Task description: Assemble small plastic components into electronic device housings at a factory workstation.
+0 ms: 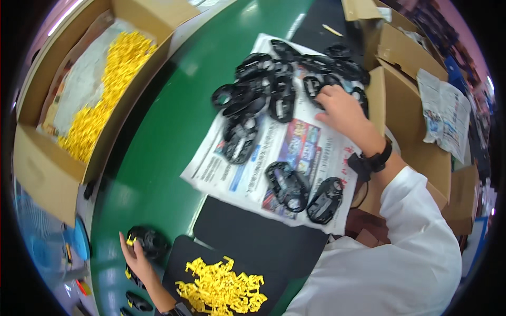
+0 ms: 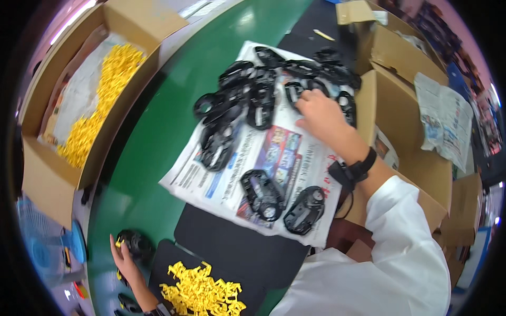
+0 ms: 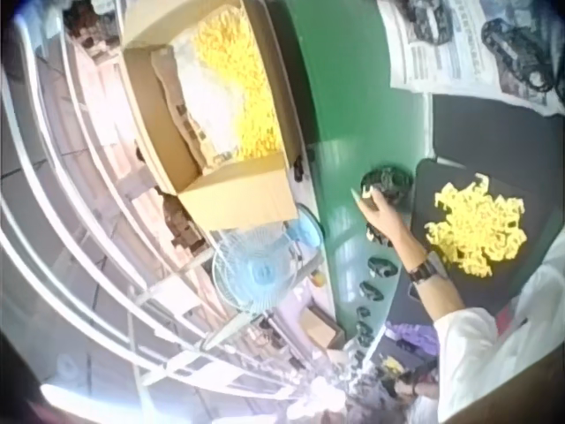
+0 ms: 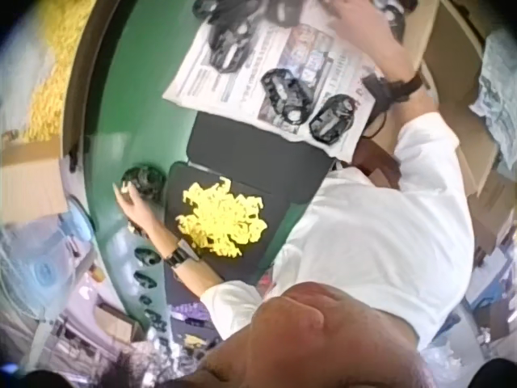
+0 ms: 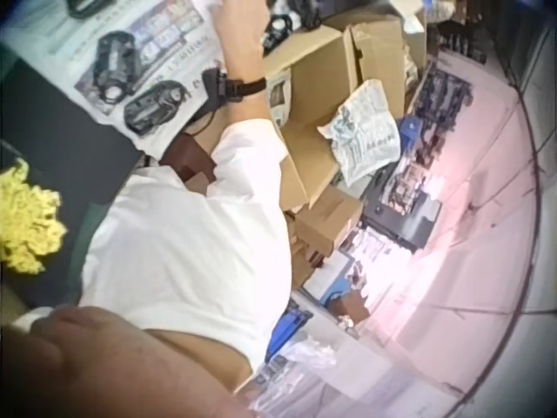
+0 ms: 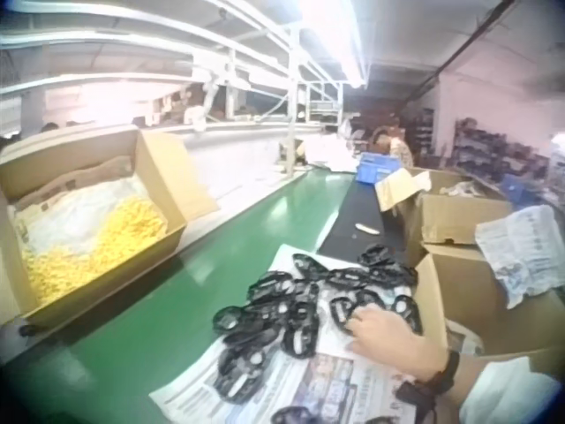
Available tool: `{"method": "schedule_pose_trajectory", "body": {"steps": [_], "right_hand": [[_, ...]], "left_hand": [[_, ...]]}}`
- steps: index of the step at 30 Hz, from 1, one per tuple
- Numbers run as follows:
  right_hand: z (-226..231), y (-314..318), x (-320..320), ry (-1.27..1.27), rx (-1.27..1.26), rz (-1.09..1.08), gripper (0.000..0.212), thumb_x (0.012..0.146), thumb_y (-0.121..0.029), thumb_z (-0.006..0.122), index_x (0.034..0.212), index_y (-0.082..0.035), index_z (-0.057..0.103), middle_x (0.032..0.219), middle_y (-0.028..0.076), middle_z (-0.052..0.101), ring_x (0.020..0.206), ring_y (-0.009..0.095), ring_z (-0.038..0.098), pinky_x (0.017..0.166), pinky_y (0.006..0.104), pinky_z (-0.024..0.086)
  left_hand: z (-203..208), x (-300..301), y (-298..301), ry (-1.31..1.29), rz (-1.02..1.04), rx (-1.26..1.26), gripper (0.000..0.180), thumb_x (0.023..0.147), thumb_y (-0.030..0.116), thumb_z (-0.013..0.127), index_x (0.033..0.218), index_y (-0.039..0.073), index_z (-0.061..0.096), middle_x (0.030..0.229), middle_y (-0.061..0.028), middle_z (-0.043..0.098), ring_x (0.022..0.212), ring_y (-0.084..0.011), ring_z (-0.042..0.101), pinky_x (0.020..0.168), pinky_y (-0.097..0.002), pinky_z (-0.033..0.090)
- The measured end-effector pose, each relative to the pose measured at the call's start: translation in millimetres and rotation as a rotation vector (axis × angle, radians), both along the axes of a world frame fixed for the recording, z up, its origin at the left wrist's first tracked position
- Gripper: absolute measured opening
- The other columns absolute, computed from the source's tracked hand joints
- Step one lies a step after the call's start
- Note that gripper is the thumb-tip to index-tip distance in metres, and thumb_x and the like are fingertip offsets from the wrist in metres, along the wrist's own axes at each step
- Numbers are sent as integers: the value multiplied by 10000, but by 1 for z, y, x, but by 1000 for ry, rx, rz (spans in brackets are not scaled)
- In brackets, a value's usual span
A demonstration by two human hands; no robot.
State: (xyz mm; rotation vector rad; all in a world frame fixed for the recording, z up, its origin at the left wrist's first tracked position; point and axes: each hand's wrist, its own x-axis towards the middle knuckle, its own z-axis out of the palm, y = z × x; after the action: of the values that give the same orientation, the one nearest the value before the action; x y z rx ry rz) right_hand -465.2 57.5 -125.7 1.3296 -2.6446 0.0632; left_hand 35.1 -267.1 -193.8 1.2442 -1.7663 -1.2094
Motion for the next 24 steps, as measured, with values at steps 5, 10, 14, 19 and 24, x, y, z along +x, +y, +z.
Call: {"method": "schedule_pose_trajectory", "body": {"steps": [5, 10, 14, 19, 24], "right_hand": [[38, 15, 33, -7, -136, 3, 156, 780, -123, 702, 883, -17, 652, 838, 136, 629, 816, 317, 633, 690, 410, 492], [84, 1, 130, -608, -417, 324, 184, 759, -116, 739, 769, -11, 589, 804, 84, 616, 704, 164, 575, 630, 263, 442], [58, -41, 199, -1655, -257, 878, 242, 838, -191, 763, 801, -9, 606, 890, 138, 670, 716, 206, 623, 646, 314, 509], [11, -53, 296, -1982, 441, 950, 234, 888, -166, 703, 1006, 20, 627, 1046, 108, 652, 817, 222, 688, 682, 283, 564], [-6, -66, 285, -748, -206, 1062, 258, 822, -209, 720, 1032, -87, 634, 970, 16, 640, 785, 172, 663, 616, 295, 547]], "left_hand": [[32, -8, 26, -288, 74, -280, 469, 949, 107, 554, 1381, -32, 433, 1408, -172, 472, 1319, -260, 438, 1056, -364, 382], [70, 13, 132, 39, -244, -194, 484, 915, 315, 606, 1223, -54, 555, 1197, -179, 611, 1041, -273, 629, 907, -362, 495], [92, -15, 193, 257, -469, 108, 655, 911, 461, 607, 1339, -20, 483, 1264, -273, 571, 1187, -353, 579, 1018, -440, 455], [81, 1, 242, 1107, 57, 844, 671, 993, 568, 293, 1358, 27, 449, 1292, -292, 507, 1097, -410, 598, 995, -525, 470], [43, 34, 264, 1053, -108, 451, 799, 900, 621, 511, 1479, 165, 201, 1142, -263, 532, 974, -458, 613, 814, -621, 526]]}}
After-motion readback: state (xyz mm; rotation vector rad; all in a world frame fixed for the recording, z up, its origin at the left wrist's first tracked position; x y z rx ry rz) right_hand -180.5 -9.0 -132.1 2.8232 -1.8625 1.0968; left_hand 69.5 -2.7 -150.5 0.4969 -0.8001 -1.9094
